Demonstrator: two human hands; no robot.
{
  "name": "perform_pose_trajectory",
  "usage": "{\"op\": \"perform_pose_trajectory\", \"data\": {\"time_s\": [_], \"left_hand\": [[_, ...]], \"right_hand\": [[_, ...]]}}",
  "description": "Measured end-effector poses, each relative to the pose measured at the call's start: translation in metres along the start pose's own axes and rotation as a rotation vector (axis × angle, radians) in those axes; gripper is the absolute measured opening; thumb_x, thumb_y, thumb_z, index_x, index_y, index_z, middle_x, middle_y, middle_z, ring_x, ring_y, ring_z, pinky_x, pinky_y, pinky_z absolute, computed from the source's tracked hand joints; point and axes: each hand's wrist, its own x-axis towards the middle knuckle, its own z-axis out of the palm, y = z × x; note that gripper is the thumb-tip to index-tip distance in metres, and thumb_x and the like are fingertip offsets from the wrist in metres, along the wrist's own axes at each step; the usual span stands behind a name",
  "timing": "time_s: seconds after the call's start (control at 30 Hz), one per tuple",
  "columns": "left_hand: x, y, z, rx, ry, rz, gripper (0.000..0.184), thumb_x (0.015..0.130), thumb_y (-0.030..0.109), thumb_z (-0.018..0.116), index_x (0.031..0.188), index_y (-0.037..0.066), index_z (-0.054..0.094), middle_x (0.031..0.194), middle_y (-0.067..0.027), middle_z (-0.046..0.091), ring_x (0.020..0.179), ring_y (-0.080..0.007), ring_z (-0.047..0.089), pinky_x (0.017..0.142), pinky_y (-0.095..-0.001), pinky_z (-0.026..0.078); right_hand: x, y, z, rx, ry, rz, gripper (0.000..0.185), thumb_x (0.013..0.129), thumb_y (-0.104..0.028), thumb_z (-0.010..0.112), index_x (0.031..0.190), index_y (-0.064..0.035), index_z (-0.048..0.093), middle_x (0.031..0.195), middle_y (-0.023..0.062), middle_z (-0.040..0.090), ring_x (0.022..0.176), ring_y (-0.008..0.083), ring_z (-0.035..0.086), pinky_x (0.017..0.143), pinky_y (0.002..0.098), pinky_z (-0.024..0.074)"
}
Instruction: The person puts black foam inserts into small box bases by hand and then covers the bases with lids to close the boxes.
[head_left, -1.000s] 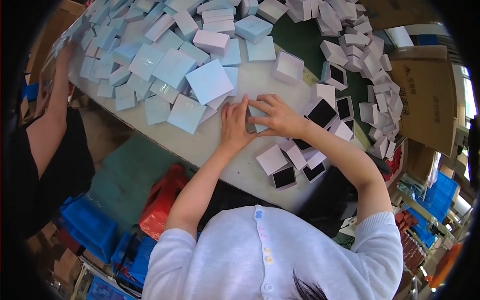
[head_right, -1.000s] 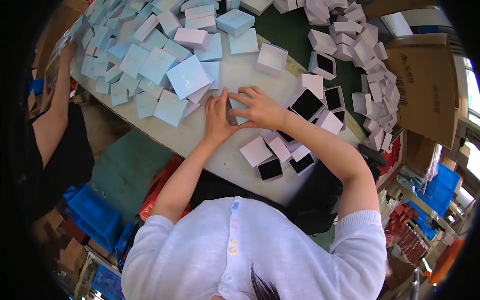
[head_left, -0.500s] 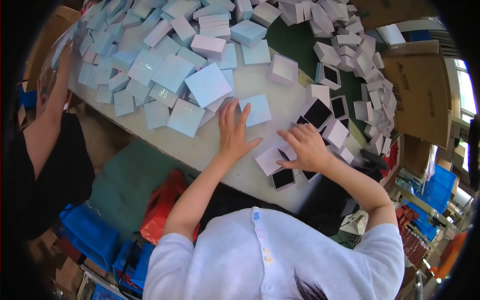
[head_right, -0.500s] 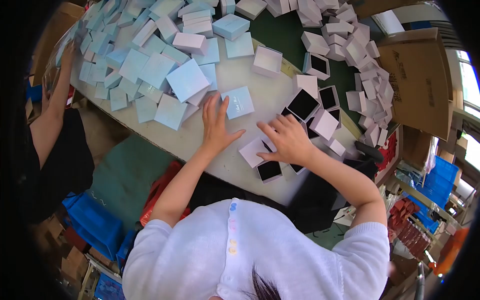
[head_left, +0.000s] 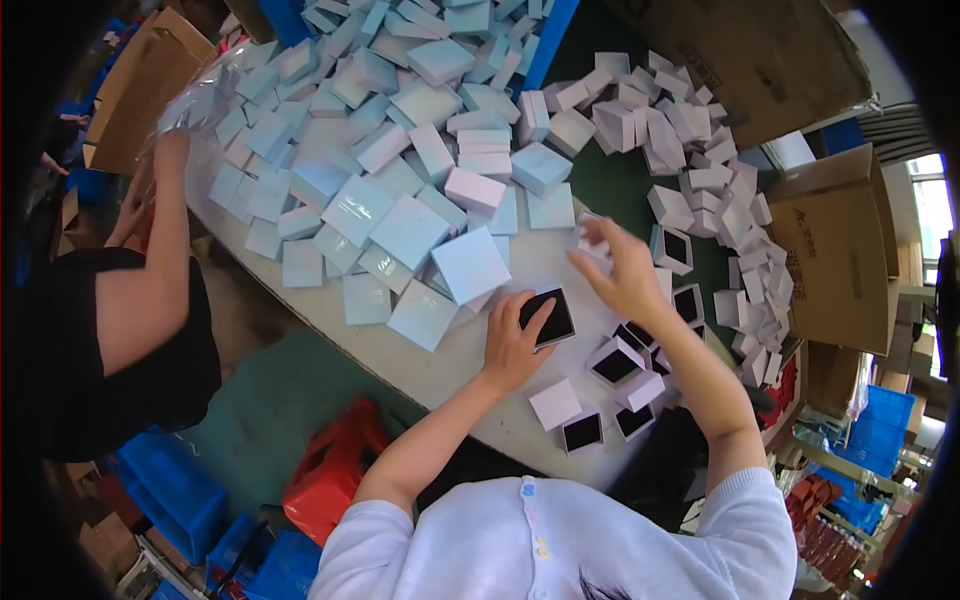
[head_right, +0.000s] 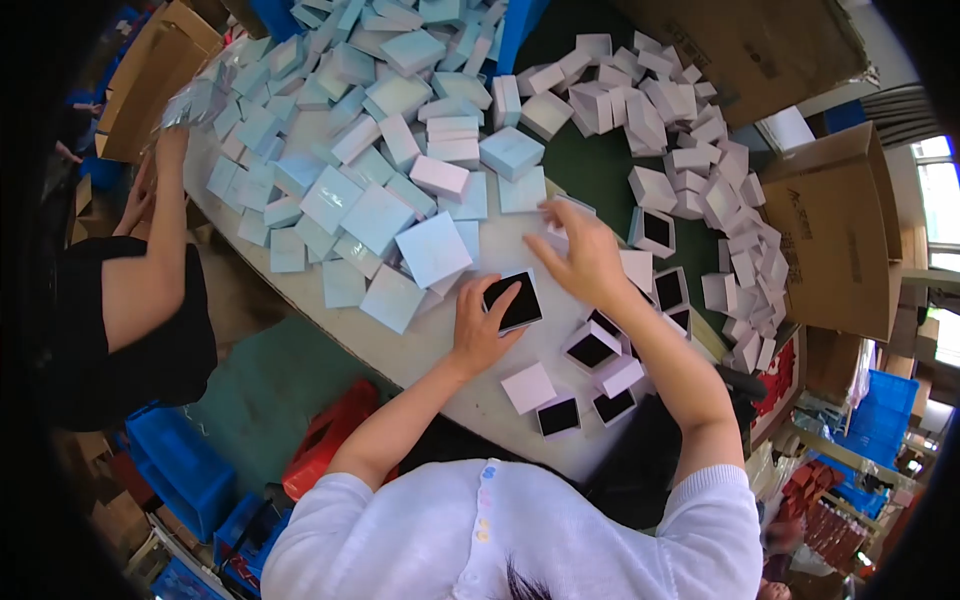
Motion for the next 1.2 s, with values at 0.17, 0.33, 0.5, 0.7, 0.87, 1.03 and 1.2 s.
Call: {"op": "perform_pose_trajectory", "data": {"time_s": [0.17, 0.33, 0.5, 0.7, 0.87, 1.03, 1.2], "left_hand": [[-0.002, -0.021, -0.002, -0.086, -0.069, -0.029, 0.081, 0.067, 0.022, 0.078, 0.14, 0.012, 0.044, 0.138, -0.0182, 0.039, 0.124, -0.0385, 0.04, 0.104, -0.0505, 0.034], [-0.006, -0.029, -0.004, -0.202, -0.077, -0.002, 0.086, 0.065, 0.016, 0.079, 0.142, 0.012, 0.041, 0.138, -0.0192, 0.04, 0.124, -0.0374, 0.043, 0.103, -0.0463, 0.038], [-0.007, -0.032, -0.004, -0.289, -0.118, -0.048, 0.08, 0.071, 0.019, 0.078, 0.142, 0.008, 0.042, 0.135, -0.0179, 0.043, 0.125, -0.0357, 0.044, 0.105, -0.0434, 0.039], [-0.012, -0.03, 0.002, -0.335, -0.128, -0.065, 0.085, 0.07, 0.017, 0.079, 0.144, 0.01, 0.038, 0.138, -0.0147, 0.041, 0.127, -0.0335, 0.044, 0.106, -0.0414, 0.039], [-0.008, -0.031, 0.002, -0.371, -0.131, -0.106, 0.086, 0.069, 0.02, 0.08, 0.142, 0.006, 0.038, 0.137, -0.0142, 0.043, 0.127, -0.0347, 0.044, 0.106, -0.0425, 0.038], [-0.002, -0.028, 0.007, -0.313, -0.053, -0.036, 0.087, 0.066, 0.024, 0.083, 0.14, 0.005, 0.04, 0.137, -0.0158, 0.047, 0.127, -0.0361, 0.044, 0.107, -0.0441, 0.038], [-0.002, -0.028, 0.012, -0.281, -0.027, -0.045, 0.092, 0.066, 0.032, 0.084, 0.14, 0.001, 0.038, 0.136, -0.0172, 0.048, 0.126, -0.0363, 0.045, 0.107, -0.0446, 0.036]], "right_hand": [[0.163, 0.042, 0.049, -0.183, 0.245, -0.274, 0.035, 0.077, -0.007, 0.062, 0.112, -0.0033, 0.058, 0.105, 0.0171, 0.062, 0.098, 0.0374, 0.058, 0.085, 0.0442, 0.0481], [0.242, 0.072, 0.094, -0.303, -0.133, -0.408, 0.041, 0.073, -0.002, 0.056, 0.114, -0.0046, 0.06, 0.104, 0.0199, 0.064, 0.098, 0.0394, 0.059, 0.088, 0.0448, 0.0482], [0.24, 0.114, 0.099, 0.057, -0.248, -0.312, 0.033, 0.068, -0.01, 0.07, 0.098, -0.0011, 0.063, 0.098, 0.0188, 0.065, 0.095, 0.0357, 0.062, 0.082, 0.0429, 0.0494], [0.154, 0.049, 0.024, 0.228, 0.037, -0.087, 0.018, 0.083, -0.004, 0.064, 0.095, 0.0003, 0.052, 0.085, 0.012, 0.062, 0.076, 0.0169, 0.058, 0.068, 0.0302, 0.0462], [0.043, 0.042, -0.019, 0.728, -0.42, 0.29, 0.011, 0.084, -0.006, 0.061, 0.092, -0.0087, 0.053, 0.068, -0.0076, 0.043, 0.058, 0.0027, 0.039, 0.051, 0.0209, 0.0292], [-0.035, 0.092, 0.037, 0.33, -0.341, 0.397, 0.014, 0.091, -0.004, 0.05, 0.095, -0.0016, 0.063, 0.084, 0.0078, 0.065, 0.081, 0.017, 0.062, 0.074, 0.0286, 0.0478], [-0.059, 0.046, 0.041, 0.104, -0.207, 0.093, 0.044, 0.087, -0.02, 0.06, 0.124, 0.0029, 0.052, 0.116, 0.0267, 0.058, 0.108, 0.0417, 0.056, 0.094, 0.0448, 0.0445]]}}
